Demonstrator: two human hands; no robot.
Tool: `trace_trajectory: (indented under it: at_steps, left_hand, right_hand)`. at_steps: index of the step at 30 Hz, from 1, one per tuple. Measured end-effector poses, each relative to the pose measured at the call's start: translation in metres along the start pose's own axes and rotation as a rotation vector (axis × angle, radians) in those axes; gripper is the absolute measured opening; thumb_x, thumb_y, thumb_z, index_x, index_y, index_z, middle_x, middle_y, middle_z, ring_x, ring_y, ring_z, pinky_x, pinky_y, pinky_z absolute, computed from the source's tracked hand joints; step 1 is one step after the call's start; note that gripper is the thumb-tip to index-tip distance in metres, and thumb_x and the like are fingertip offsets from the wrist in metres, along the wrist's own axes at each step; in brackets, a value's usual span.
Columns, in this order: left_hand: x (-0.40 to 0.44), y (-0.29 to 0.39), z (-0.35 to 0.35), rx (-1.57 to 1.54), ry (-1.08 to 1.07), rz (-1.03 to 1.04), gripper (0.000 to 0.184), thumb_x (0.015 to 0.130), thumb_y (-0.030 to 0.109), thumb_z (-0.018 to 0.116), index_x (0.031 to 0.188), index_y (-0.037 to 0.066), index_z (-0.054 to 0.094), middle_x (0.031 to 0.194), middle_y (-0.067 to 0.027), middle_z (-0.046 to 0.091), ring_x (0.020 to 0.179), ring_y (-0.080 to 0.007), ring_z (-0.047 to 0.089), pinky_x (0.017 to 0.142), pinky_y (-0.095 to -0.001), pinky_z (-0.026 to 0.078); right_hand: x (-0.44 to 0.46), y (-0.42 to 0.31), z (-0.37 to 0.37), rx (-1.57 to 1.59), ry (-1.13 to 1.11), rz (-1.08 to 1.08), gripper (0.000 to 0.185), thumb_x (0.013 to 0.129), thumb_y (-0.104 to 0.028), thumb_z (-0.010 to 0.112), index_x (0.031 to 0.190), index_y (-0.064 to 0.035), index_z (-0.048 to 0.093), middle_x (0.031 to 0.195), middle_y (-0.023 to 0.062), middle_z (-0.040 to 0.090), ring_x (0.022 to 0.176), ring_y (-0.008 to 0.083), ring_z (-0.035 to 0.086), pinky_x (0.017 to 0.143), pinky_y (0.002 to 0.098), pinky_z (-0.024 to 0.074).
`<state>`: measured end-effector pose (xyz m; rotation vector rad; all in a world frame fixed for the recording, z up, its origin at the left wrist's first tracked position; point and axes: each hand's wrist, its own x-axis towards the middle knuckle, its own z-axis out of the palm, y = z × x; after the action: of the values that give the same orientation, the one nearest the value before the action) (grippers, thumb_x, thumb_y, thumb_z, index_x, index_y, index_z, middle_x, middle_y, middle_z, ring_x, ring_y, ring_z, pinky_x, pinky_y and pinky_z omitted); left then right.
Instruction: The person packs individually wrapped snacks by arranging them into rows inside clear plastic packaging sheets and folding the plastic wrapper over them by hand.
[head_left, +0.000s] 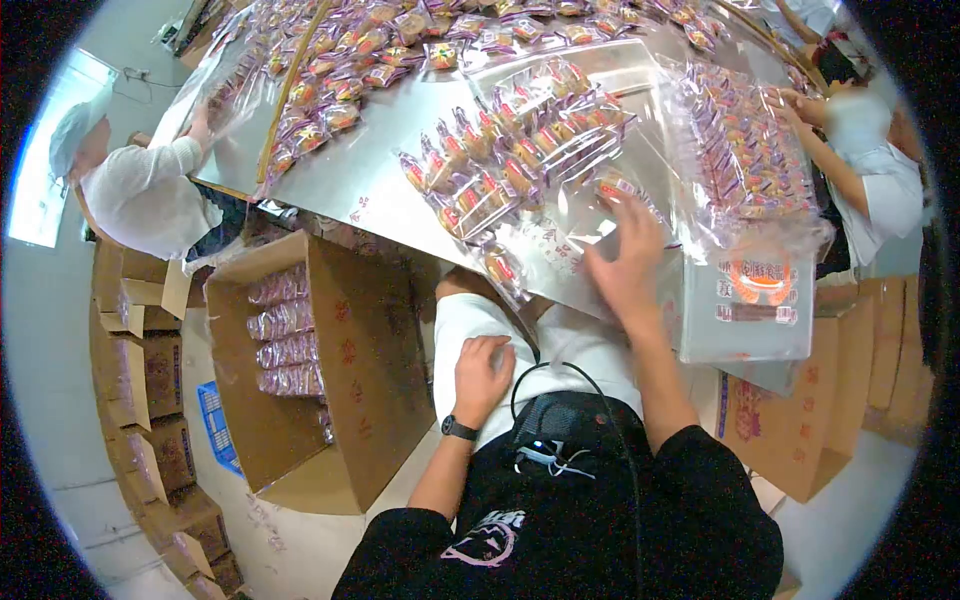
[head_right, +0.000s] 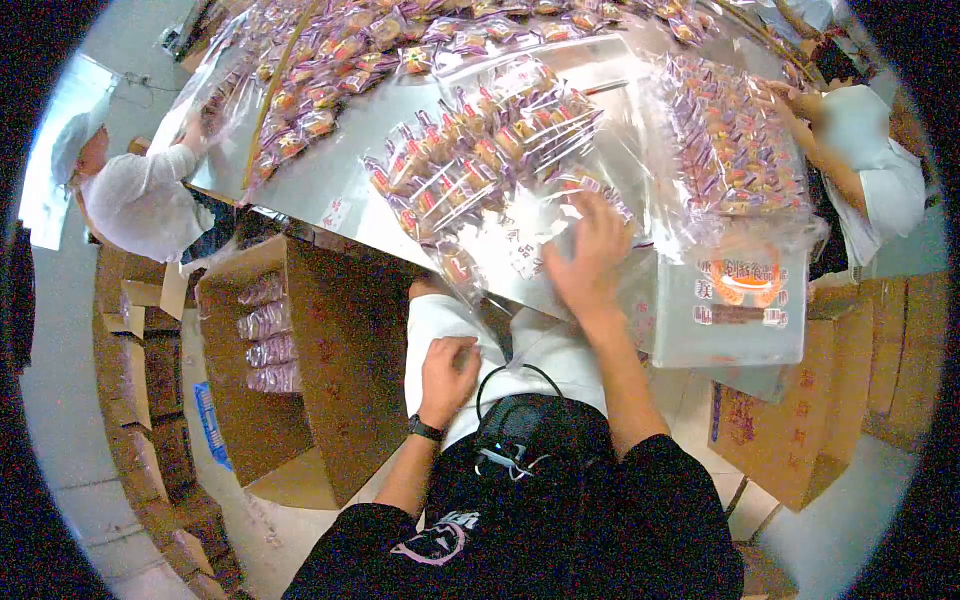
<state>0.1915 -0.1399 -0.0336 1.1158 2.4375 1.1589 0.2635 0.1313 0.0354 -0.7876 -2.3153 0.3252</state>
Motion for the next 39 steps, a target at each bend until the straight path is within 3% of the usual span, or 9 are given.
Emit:
trace_trajectory:
  at_steps: [8,12,14,17,20,26,29,33,39]
  left_hand:
    - [0.019,0.009,0.013,0.059,-0.113,0.042,0.016,0.088,0.018,0.071,0.096,0.005,0.076,0.092,-0.0128,0.073,0.087,-0.0334,0.066,0.081,-0.0426,0.053]
    - [0.02,0.011,0.014,0.065,-0.104,0.024,0.016,0.087,0.017,0.071,0.096,0.005,0.076,0.09,-0.0118,0.073,0.083,-0.0319,0.066,0.078,-0.0424,0.053]
    - [0.02,0.013,0.011,0.078,-0.104,-0.006,0.016,0.087,0.017,0.071,0.096,0.006,0.076,0.09,-0.0114,0.073,0.082,-0.0312,0.066,0.077,-0.0423,0.053]
    - [0.019,0.012,0.012,0.078,-0.11,-0.024,0.015,0.087,0.016,0.07,0.096,0.006,0.076,0.088,-0.0108,0.073,0.08,-0.0304,0.065,0.076,-0.0419,0.053]
    - [0.019,0.008,0.01,0.069,-0.075,0.016,0.012,0.086,0.015,0.07,0.091,0.006,0.075,0.082,-0.0109,0.071,0.078,-0.0306,0.064,0.072,-0.0418,0.052]
    - [0.022,0.009,0.012,0.049,-0.031,0.036,0.01,0.086,0.015,0.07,0.086,0.006,0.073,0.074,-0.0114,0.066,0.074,-0.0316,0.062,0.068,-0.0439,0.05]
    - [0.021,0.007,0.015,0.061,-0.077,-0.024,0.01,0.086,0.016,0.07,0.087,0.006,0.073,0.076,-0.0115,0.067,0.074,-0.0318,0.062,0.068,-0.0442,0.051]
    - [0.019,0.007,0.016,0.055,-0.085,0.005,0.011,0.087,0.017,0.07,0.09,0.007,0.074,0.082,-0.0113,0.071,0.075,-0.0319,0.063,0.071,-0.0446,0.051]
    - [0.021,0.006,0.013,0.085,-0.098,-0.023,0.014,0.089,0.017,0.07,0.087,0.004,0.074,0.084,-0.0123,0.072,0.077,-0.0321,0.064,0.071,-0.044,0.052]
  right_hand:
    - [0.038,0.051,0.017,-0.207,-0.063,0.082,0.054,0.084,-0.026,0.078,0.135,-0.012,0.064,0.122,0.0142,0.068,0.118,0.0327,0.061,0.105,0.0497,0.0383]
    - [0.021,0.001,-0.011,0.058,-0.11,0.12,0.05,0.086,-0.035,0.077,0.127,-0.0074,0.07,0.102,0.0211,0.072,0.103,0.0379,0.066,0.099,0.0484,0.0457]
    - [0.011,-0.041,-0.032,0.339,-0.325,0.283,0.053,0.085,-0.035,0.079,0.126,-0.0032,0.07,0.097,0.02,0.073,0.092,0.0372,0.068,0.087,0.0449,0.052]
    - [-0.015,-0.041,0.009,0.297,-0.143,-0.129,0.057,0.086,-0.036,0.081,0.128,-0.0004,0.068,0.094,0.0189,0.073,0.084,0.0366,0.07,0.078,0.043,0.0549]
    - [-0.017,-0.051,0.016,0.382,-0.306,0.049,0.063,0.085,-0.033,0.083,0.138,-0.0043,0.063,0.103,0.0156,0.073,0.087,0.0322,0.066,0.084,0.0411,0.0519]
    - [-0.008,-0.045,-0.011,0.382,-0.504,-0.096,0.068,0.091,-0.044,0.074,0.143,-0.0022,0.058,0.131,0.023,0.065,0.12,0.0406,0.061,0.105,0.047,0.0449]
    - [-0.016,-0.026,-0.022,0.367,-0.435,-0.201,0.067,0.091,-0.042,0.073,0.145,-0.0053,0.057,0.14,0.0198,0.061,0.126,0.0401,0.057,0.106,0.049,0.0435]
    - [-0.012,0.01,-0.038,-0.155,-0.156,-0.034,0.061,0.088,-0.033,0.076,0.142,-0.0105,0.061,0.145,0.0167,0.058,0.135,0.0394,0.049,0.112,0.0564,0.0373]
    - [-0.008,0.034,-0.04,0.026,-0.217,0.064,0.056,0.088,-0.019,0.075,0.142,-0.0105,0.061,0.148,0.0219,0.053,0.132,0.0396,0.053,0.11,0.0496,0.0454]
